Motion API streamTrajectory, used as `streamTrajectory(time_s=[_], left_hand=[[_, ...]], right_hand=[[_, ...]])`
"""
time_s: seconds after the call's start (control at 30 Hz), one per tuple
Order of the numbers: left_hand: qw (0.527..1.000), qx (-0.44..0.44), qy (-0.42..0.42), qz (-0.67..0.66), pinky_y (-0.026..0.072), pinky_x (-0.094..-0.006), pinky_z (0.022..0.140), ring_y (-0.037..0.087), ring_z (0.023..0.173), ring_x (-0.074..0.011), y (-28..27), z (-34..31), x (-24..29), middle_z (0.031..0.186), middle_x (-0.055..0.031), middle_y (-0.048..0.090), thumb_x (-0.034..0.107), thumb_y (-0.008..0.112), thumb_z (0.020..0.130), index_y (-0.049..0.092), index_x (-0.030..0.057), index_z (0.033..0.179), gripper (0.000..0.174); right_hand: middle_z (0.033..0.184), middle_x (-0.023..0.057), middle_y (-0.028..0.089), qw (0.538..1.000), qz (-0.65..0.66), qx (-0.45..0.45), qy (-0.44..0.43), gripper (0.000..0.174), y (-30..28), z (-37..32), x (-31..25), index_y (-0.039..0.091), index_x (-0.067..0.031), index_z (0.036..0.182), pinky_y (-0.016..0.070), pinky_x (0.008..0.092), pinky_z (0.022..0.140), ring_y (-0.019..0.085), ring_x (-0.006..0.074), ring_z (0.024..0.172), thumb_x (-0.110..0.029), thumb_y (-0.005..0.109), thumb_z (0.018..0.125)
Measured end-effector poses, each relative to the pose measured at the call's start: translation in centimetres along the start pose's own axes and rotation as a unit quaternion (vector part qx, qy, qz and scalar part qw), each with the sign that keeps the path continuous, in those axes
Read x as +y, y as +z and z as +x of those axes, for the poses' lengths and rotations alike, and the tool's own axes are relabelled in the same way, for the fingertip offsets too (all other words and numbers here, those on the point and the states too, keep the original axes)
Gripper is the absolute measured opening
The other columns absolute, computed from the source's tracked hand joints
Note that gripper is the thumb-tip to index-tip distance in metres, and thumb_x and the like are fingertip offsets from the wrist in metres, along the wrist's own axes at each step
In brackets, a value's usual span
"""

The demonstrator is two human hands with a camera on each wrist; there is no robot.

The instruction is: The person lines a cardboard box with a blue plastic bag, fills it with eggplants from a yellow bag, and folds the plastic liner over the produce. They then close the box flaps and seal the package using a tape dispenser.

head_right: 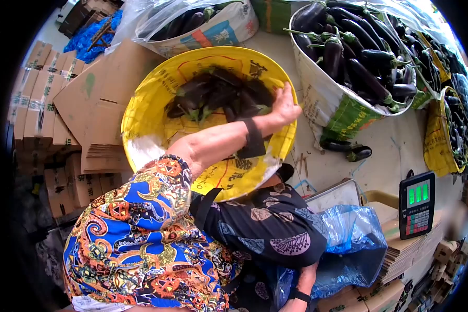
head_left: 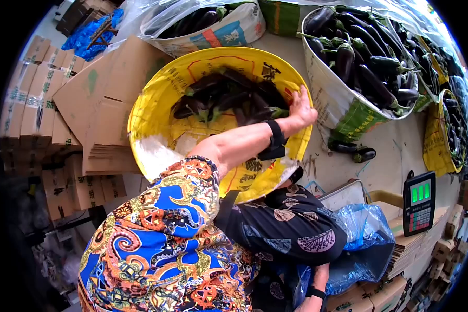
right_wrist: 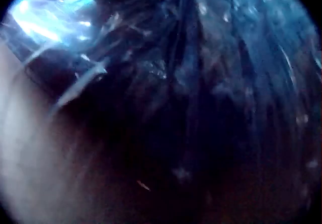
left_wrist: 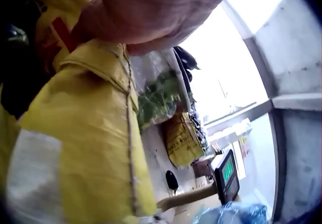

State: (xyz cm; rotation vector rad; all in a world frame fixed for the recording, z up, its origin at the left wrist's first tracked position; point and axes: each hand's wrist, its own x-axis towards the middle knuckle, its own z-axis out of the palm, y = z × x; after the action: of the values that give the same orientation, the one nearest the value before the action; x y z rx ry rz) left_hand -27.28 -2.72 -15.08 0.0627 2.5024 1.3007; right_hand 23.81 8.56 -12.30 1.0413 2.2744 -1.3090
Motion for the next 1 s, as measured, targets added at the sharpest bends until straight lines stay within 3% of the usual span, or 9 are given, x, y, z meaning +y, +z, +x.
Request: streamTrajectory(time_s=[0.03, 0.07, 0.23, 0.37, 0.5, 0.63, 0.77, 0.87, 1.0], left_hand=[[1.0, -0.001, 0.029, 0.007, 0.0426, -0.0468, 0.104, 0.05, 0.12, -0.049, -0.1, -0.9, 0.2, 0.141, -0.0278, 0.033, 0.013, 0.066, 0.073, 0.013, 0.0059, 0.155, 0.098], [0.999, -0.032, 0.042, -0.006, 0.0401, -0.0411, 0.107, 0.047, 0.125, -0.0456, -0.2, -1.6, 0.5, 0.138, -0.0273, 0.037, 0.018, 0.065, 0.076, 0.015, 0.0, 0.154, 0.095], [0.977, -0.11, 0.178, 0.048, 0.0494, -0.0491, 0.091, 0.057, 0.103, -0.0505, 2.3, -5.3, 0.1, 0.126, -0.0296, 0.045, 0.013, 0.065, 0.072, 0.02, -0.0017, 0.151, 0.092], [0.924, -0.216, 0.3, 0.095, 0.0523, -0.0537, 0.079, 0.063, 0.089, -0.0484, 0.7, -8.5, -0.1, 0.122, -0.031, 0.047, 0.007, 0.06, 0.074, 0.021, -0.0033, 0.149, 0.085], [0.84, -0.368, 0.349, 0.194, 0.0515, -0.0523, 0.068, 0.062, 0.079, -0.0453, -7.3, -11.0, -3.7, 0.118, -0.0268, 0.048, 0.008, 0.058, 0.078, 0.02, 0.0068, 0.152, 0.083], [0.79, -0.431, 0.401, 0.169, 0.0518, -0.0477, 0.067, 0.061, 0.082, -0.0429, -15.6, -15.6, -8.5, 0.12, -0.0225, 0.046, 0.005, 0.065, 0.075, 0.017, 0.0125, 0.155, 0.093], [0.713, -0.542, 0.349, 0.277, 0.0528, -0.0459, 0.067, 0.064, 0.087, -0.0379, -22.8, -19.9, -13.9, 0.125, -0.0194, 0.049, 0.008, 0.058, 0.085, 0.025, 0.0171, 0.154, 0.078], [0.684, -0.57, 0.324, 0.32, 0.0537, -0.0445, 0.068, 0.067, 0.092, -0.0353, -26.5, -20.4, -17.9, 0.127, -0.0172, 0.057, 0.01, 0.057, 0.086, 0.041, 0.0276, 0.147, 0.066], [0.705, -0.458, 0.428, 0.332, 0.0469, -0.0407, 0.067, 0.061, 0.082, -0.0293, -25.0, -19.7, -17.5, 0.104, -0.0095, 0.057, 0.003, 0.059, 0.079, 0.042, 0.0241, 0.147, 0.072]], right_hand=[[0.133, 0.0134, 0.054, 1.0, -0.001, -0.003, 0.0, 0.046, 0.0, 0.2, 0.0, 0.051, 0.0023, 0.135, 0.0379, 0.0324, 0.102, 0.051, 0.0229, 0.117, -0.026, 0.054, 0.099], [0.132, 0.0135, 0.055, 1.0, -0.001, -0.007, -0.001, 0.046, 0.0, 0.4, 0.0, 0.051, 0.0023, 0.135, 0.0381, 0.0324, 0.102, 0.051, 0.0229, 0.117, -0.026, 0.054, 0.099], [0.13, 0.0136, 0.056, 1.0, -0.01, -0.019, 0.0, 0.045, -0.6, 1.5, -0.3, 0.052, 0.0021, 0.134, 0.039, 0.0328, 0.1, 0.052, 0.0228, 0.115, -0.026, 0.054, 0.098], [0.128, 0.0138, 0.056, 1.0, -0.015, -0.017, 0.002, 0.044, -1.3, 1.6, -0.8, 0.053, 0.0019, 0.132, 0.0397, 0.033, 0.099, 0.052, 0.0228, 0.113, -0.025, 0.055, 0.098], [0.126, 0.0139, 0.057, 1.0, -0.017, -0.017, 0.001, 0.043, -1.6, 1.5, -1.0, 0.054, 0.0018, 0.131, 0.0403, 0.0333, 0.098, 0.053, 0.0228, 0.111, -0.025, 0.055, 0.098], [0.124, 0.0141, 0.058, 1.0, -0.019, -0.015, -0.001, 0.042, -1.3, 1.1, -1.0, 0.055, 0.0016, 0.13, 0.041, 0.0335, 0.097, 0.054, 0.0228, 0.11, -0.025, 0.055, 0.097], [0.122, 0.0142, 0.058, 1.0, -0.018, -0.016, -0.001, 0.041, -0.9, 0.9, -0.9, 0.055, 0.0015, 0.129, 0.0417, 0.0338, 0.095, 0.054, 0.0227, 0.108, -0.024, 0.055, 0.097], [0.12, 0.0143, 0.059, 1.0, -0.019, -0.019, 0.003, 0.04, -0.3, 1.1, -0.7, 0.056, 0.0013, 0.128, 0.0422, 0.034, 0.094, 0.055, 0.0227, 0.107, -0.024, 0.055, 0.097], [0.118, 0.0145, 0.06, 1.0, -0.019, -0.023, 0.004, 0.039, 0.2, 1.4, -0.8, 0.057, 0.0012, 0.127, 0.0429, 0.0342, 0.093, 0.056, 0.0227, 0.105, -0.024, 0.056, 0.097]])
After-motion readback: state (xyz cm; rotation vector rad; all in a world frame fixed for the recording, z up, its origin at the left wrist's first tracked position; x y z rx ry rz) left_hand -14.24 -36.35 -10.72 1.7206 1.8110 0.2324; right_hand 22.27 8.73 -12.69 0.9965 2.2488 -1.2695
